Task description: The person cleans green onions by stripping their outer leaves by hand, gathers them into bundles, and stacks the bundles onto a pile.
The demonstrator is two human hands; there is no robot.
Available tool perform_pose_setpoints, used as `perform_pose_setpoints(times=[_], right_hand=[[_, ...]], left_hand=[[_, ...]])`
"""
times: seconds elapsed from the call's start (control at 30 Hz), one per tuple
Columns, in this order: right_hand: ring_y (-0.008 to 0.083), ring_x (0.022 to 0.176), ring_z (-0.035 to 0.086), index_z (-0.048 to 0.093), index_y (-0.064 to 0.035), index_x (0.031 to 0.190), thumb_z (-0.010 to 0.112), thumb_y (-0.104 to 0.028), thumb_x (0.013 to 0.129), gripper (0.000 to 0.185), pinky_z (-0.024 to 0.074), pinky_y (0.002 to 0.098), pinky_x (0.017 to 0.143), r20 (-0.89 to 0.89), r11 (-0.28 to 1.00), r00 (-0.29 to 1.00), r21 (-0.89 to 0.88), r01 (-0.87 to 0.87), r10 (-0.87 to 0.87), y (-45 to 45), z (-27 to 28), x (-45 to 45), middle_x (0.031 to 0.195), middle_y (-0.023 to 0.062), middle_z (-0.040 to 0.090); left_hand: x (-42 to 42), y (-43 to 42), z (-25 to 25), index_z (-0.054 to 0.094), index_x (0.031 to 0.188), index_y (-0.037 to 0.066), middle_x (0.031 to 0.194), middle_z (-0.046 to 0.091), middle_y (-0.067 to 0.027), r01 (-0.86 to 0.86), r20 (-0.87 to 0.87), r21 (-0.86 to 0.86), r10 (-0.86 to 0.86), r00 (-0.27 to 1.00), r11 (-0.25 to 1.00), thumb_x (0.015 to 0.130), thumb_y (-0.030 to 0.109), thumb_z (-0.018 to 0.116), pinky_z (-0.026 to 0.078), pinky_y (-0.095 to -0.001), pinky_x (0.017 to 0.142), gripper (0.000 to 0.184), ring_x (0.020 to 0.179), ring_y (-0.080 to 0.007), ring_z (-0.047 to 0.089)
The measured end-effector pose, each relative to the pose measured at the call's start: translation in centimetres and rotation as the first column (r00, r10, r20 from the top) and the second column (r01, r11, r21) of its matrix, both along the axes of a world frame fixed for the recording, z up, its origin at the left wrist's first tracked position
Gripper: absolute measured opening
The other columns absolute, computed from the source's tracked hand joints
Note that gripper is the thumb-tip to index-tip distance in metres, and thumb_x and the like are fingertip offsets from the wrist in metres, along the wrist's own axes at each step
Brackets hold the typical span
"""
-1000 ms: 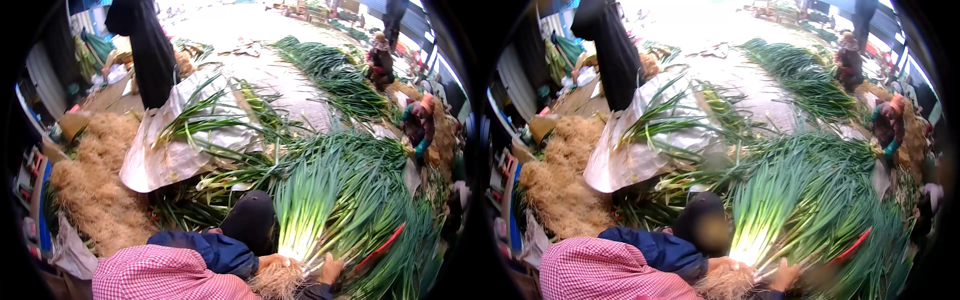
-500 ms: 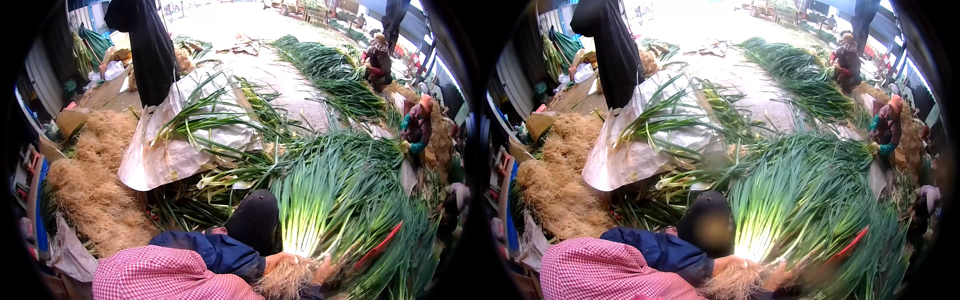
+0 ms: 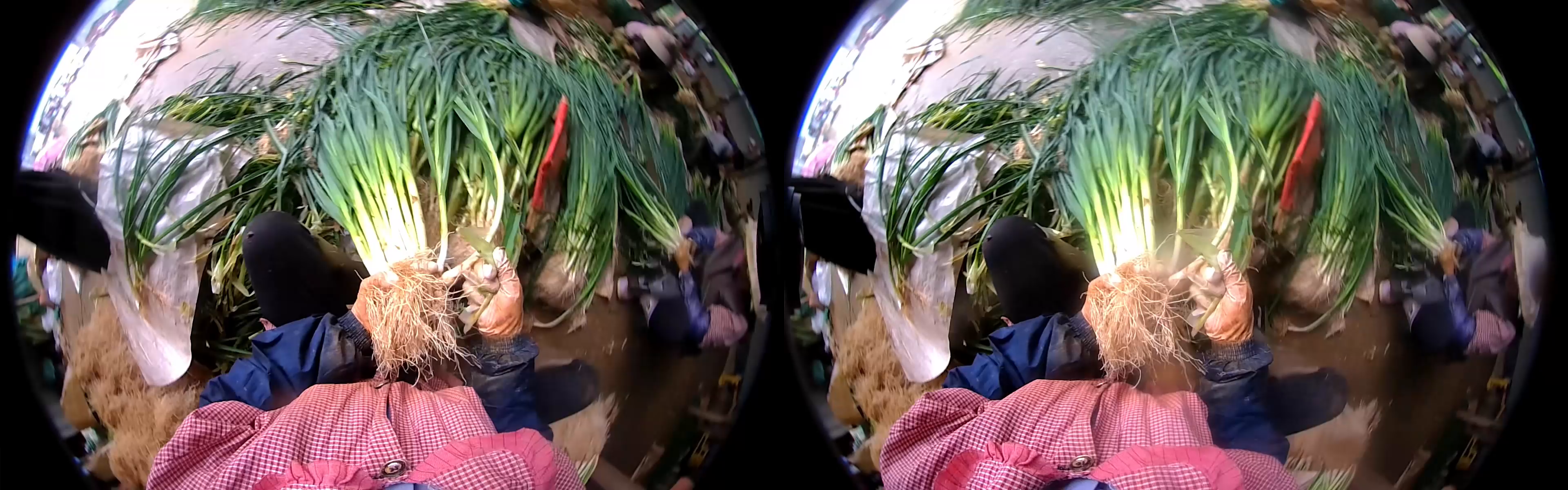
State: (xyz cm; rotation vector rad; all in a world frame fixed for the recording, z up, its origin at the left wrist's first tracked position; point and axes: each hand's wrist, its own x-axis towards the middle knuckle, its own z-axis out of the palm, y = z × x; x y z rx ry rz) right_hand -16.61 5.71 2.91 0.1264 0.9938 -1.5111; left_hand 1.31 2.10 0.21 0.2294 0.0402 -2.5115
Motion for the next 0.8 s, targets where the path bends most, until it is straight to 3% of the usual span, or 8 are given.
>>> perform_pose_setpoints(times=[0.1,0.23,0.37,0.43,0.6,0.63,0.67,0.8], right_hand=[[0.013,0.052,0.054,0.051,-0.003,0.1,0.061,-0.029,0.082,0.033,0.0385,0.0204,0.033,0.335,0.922,0.883,-0.316,-0.224,0.33,1.0,-1.9,-1.7,0.08,0.0077,0.058],[0.0026,0.041,0.04,0.057,-0.0045,0.089,0.056,-0.028,0.085,0.024,0.0323,0.0145,0.032,-0.403,0.906,0.837,-0.039,-0.421,0.371,0.3,1.6,0.4,0.071,0.003,0.058],[0.0057,0.064,0.049,0.053,-0.0023,0.103,0.055,-0.027,0.086,0.03,0.0464,0.0199,0.053,-0.584,0.713,0.56,0.046,-0.7,0.587,2.1,-1.9,-0.2,0.08,0.0001,0.055],[0.0095,0.063,0.049,0.042,0.0006,0.112,0.057,-0.025,0.084,0.04,0.0473,0.0228,0.052,-0.346,0.765,0.682,0.295,-0.572,0.644,3.1,2.2,1.5,0.078,0.0051,0.055],[0.0159,0.071,0.057,0.049,-0.01,0.063,0.062,-0.03,0.078,0.028,0.0471,0.0302,0.06,0.144,0.887,0.953,-0.424,-0.184,0.267,6.5,-1.1,-5.7,0.061,0.0011,0.049],[0.0078,0.056,0.044,0.052,-0.0082,0.066,0.059,-0.033,0.081,0.03,0.0383,0.0206,0.047,-0.121,0.929,0.988,-0.343,-0.137,0.101,7.5,-1.6,-6.5,0.053,-0.001,0.045],[0.0106,0.058,0.048,0.056,-0.0069,0.071,0.063,-0.03,0.078,0.026,0.0398,0.0212,0.05,-0.303,0.95,0.914,0.239,-0.202,0.271,9.3,-4.2,-9.3,0.053,-0.0011,0.048],[0.0164,0.09,0.057,0.048,0.0026,0.118,0.066,-0.023,0.075,0.053,0.047,0.029,0.079,-0.635,0.599,-0.051,0.75,-0.279,0.771,10.2,-4.7,-9.3,0.105,0.0116,0.059]], left_hand=[[-0.5,0.5,-1.1,0.039,0.125,-0.001,0.114,0.051,-0.0215,0.073,-0.243,0.148,-0.036,0.969,0.986,0.068,0.022,0.053,0.045,-0.0487,0.083,0.062,0.098,-0.0343,0.054],[-0.9,0.7,-1.2,0.034,0.129,0.0,0.125,0.044,-0.0212,0.072,-0.138,0.175,-0.048,0.989,0.982,0.069,0.022,0.052,0.044,-0.0499,0.088,0.067,0.103,-0.0342,0.052],[-0.6,0.7,-2.2,0.039,0.125,-0.003,0.113,0.052,-0.022,0.055,-0.058,0.178,-0.045,0.997,0.982,0.074,0.018,0.05,0.047,-0.0479,0.085,0.056,0.097,-0.0331,0.056],[-1.0,0.2,-1.6,0.039,0.125,-0.003,0.113,0.052,-0.0216,-0.042,-0.001,0.085,0.042,0.999,0.996,0.076,0.021,0.049,0.048,-0.0475,0.083,0.055,0.096,-0.0333,0.056],[-1.2,-1.1,0.2,0.044,0.119,-0.004,0.107,0.055,-0.0205,-0.093,-0.003,0.154,0.095,0.996,0.984,0.084,0.025,0.047,0.049,-0.043,0.076,0.046,0.089,-0.0326,0.058],[-1.0,-1.2,0.6,0.044,0.119,-0.004,0.107,0.055,-0.0205,-0.094,-0.014,0.145,0.097,0.995,0.985,0.084,0.025,0.047,0.049,-0.043,0.076,0.046,0.089,-0.0326,0.058],[-0.6,-1.3,1.2,0.045,0.118,-0.004,0.105,0.055,-0.0206,-0.129,0.036,0.144,0.125,0.992,0.981,0.087,0.028,0.045,0.05,-0.0444,0.075,0.045,0.087,-0.0327,0.058],[1.1,-2.3,1.4,0.048,0.115,-0.001,0.103,0.057,-0.0176,-0.094,0.259,-0.18,0.139,0.956,0.979,0.086,0.027,0.046,0.049,-0.047,0.075,0.04,0.085,-0.0319,0.058]])
